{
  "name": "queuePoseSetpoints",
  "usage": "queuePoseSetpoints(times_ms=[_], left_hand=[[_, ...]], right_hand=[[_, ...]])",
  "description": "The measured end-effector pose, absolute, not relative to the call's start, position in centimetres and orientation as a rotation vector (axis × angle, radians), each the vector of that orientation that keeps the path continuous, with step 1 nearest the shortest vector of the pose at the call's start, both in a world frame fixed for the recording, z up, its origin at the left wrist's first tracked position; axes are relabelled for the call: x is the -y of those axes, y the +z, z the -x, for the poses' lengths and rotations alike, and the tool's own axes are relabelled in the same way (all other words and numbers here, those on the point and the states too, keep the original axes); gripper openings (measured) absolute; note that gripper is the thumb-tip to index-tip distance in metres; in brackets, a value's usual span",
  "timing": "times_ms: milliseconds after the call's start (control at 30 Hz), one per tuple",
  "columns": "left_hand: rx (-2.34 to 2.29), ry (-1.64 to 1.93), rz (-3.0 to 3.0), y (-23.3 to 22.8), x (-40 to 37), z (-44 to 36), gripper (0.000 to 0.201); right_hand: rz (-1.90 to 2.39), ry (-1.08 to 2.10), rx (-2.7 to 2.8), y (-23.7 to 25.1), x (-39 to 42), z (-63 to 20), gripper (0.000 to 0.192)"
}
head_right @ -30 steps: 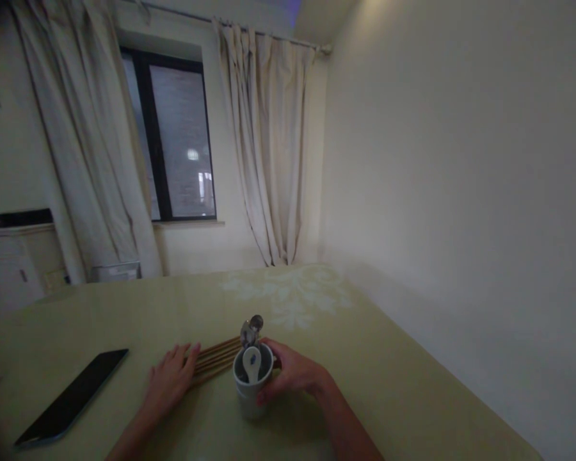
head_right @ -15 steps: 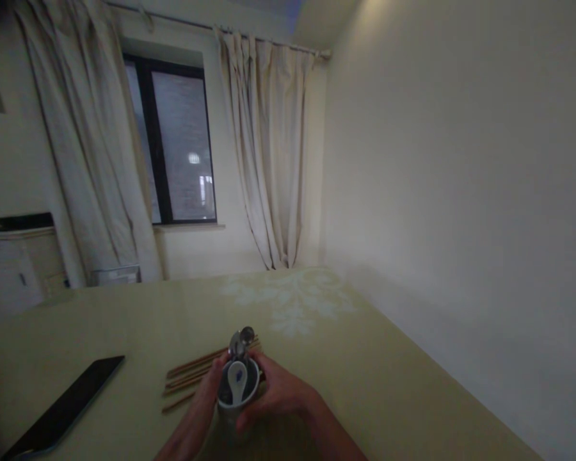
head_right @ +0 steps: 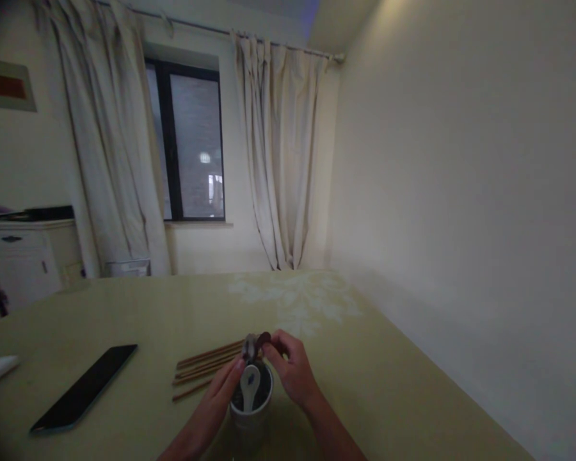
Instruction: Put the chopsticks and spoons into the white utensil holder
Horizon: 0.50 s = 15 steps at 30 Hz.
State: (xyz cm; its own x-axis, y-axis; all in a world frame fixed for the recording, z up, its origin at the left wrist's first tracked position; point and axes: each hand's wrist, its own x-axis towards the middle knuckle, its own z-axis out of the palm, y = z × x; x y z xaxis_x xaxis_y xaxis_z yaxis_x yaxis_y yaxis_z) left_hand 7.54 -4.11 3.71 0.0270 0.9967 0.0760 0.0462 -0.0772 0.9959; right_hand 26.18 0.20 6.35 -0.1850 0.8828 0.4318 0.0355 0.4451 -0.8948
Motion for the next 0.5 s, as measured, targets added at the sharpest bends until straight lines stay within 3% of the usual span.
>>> queuePoseSetpoints(times_ms=[167,400,467,500], left_hand=[[-1.16,1.165,-1.332,3.9,4.8,-7.6,0.087],[-1.015,1.148,-1.399,3.9,3.9,-6.9,0.104],[-1.114,1.224,-1.522,3.4,2.6,-5.5,0.103],[-1.238,1.226,-1.659,3.1,1.8,-4.7,0.091]], right_hand=[[0.799,0.809,1.332,7.8,0.5,-26.8,0.044],[0.615,0.986,0.455,7.5,-2.5,-30.4,0.037],[0.605,1.045,0.395,6.4,-3.5,-31.5,0.033],[0.609,1.071,0.413,5.7,-3.9,-31.9,0.03]])
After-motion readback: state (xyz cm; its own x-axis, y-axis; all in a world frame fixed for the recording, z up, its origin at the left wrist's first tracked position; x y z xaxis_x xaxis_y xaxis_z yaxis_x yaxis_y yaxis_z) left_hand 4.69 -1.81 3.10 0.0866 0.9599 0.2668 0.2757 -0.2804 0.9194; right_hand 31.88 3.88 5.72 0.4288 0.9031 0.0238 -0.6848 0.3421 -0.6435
